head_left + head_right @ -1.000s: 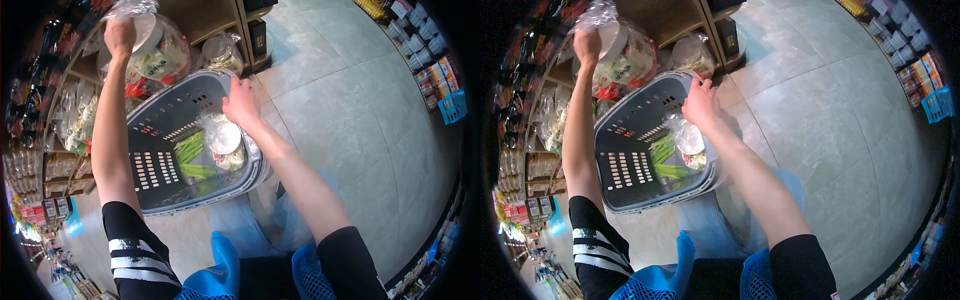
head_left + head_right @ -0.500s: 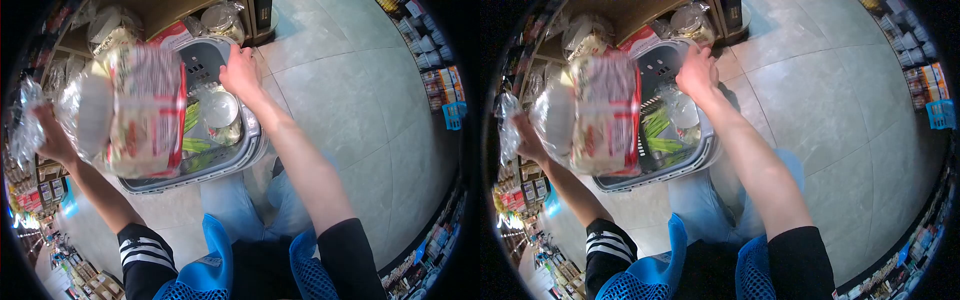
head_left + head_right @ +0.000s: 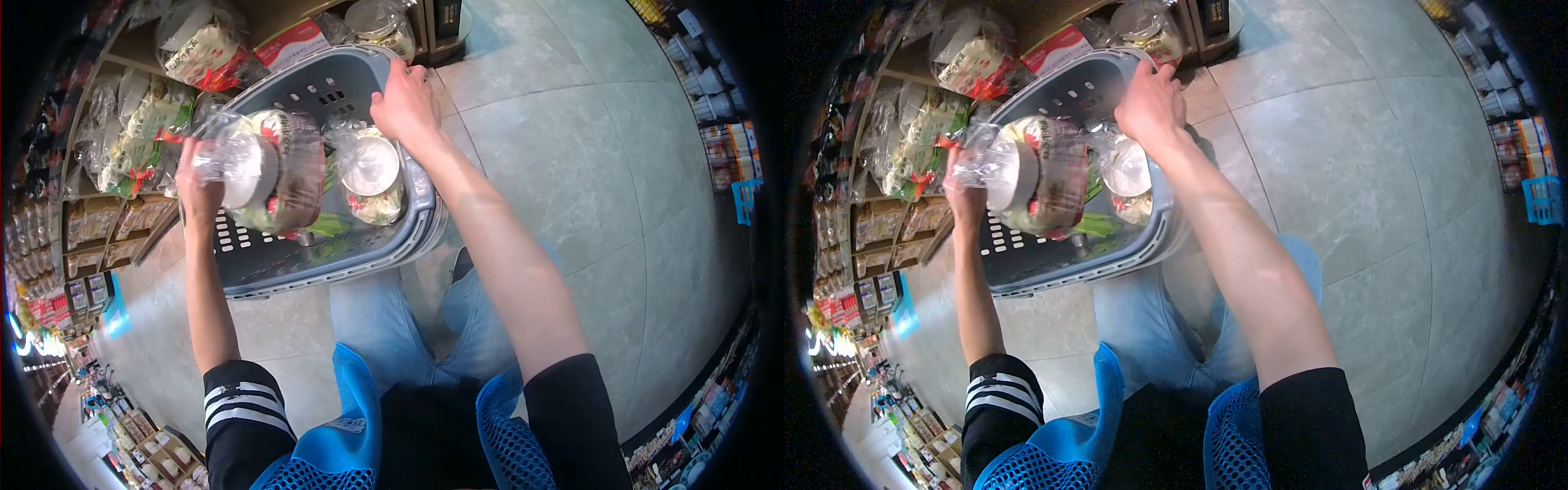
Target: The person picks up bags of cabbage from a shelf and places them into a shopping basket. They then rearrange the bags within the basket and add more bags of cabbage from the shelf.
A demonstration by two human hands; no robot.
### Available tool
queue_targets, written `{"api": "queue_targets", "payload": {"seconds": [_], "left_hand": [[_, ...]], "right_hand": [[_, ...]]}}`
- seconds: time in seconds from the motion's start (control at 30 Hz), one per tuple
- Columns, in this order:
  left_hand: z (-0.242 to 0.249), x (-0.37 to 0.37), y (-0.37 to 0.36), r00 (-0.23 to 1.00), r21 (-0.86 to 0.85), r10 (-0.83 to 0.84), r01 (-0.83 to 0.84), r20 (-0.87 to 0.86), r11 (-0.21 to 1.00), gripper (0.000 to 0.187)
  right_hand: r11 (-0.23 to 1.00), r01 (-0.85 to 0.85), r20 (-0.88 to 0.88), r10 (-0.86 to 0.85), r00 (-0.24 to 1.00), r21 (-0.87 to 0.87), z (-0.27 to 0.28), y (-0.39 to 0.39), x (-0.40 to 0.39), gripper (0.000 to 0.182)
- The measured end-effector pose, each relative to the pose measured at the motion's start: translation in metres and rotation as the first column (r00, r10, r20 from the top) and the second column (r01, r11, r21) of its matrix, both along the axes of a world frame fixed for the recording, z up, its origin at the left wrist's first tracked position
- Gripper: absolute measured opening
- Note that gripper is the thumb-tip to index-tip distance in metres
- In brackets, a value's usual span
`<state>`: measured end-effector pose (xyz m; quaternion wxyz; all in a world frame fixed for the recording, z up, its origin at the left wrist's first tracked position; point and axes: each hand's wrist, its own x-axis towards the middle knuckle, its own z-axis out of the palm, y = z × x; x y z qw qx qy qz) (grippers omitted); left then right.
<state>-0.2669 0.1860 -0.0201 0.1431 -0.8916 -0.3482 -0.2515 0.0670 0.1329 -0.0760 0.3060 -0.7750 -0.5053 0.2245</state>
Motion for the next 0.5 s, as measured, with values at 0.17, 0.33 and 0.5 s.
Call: {"api": "queue_targets", "payload": {"seconds": [0.17,0.33,0.5], "left_hand": [[-0.04,0.007,0.003,1.0,-0.155,0.006,-0.005,0.005,0.988,0.019],[-0.053,-0.009,0.008,0.997,-0.082,0.041,-0.036,0.06,0.996,0.019],[-0.049,-0.017,0.0,0.996,-0.104,0.056,-0.048,0.075,0.993,0.016]], "right_hand": [[1.0,-0.002,-0.003,0.002,1.0,-0.002,0.001,-0.002,0.0,0.057],[1.0,-0.001,-0.006,0.0,1.0,-0.024,0.002,0.0,0.001,0.059],[0.998,-0.024,0.01,0.025,1.0,-0.05,0.007,-0.002,0.002,0.058]]}}
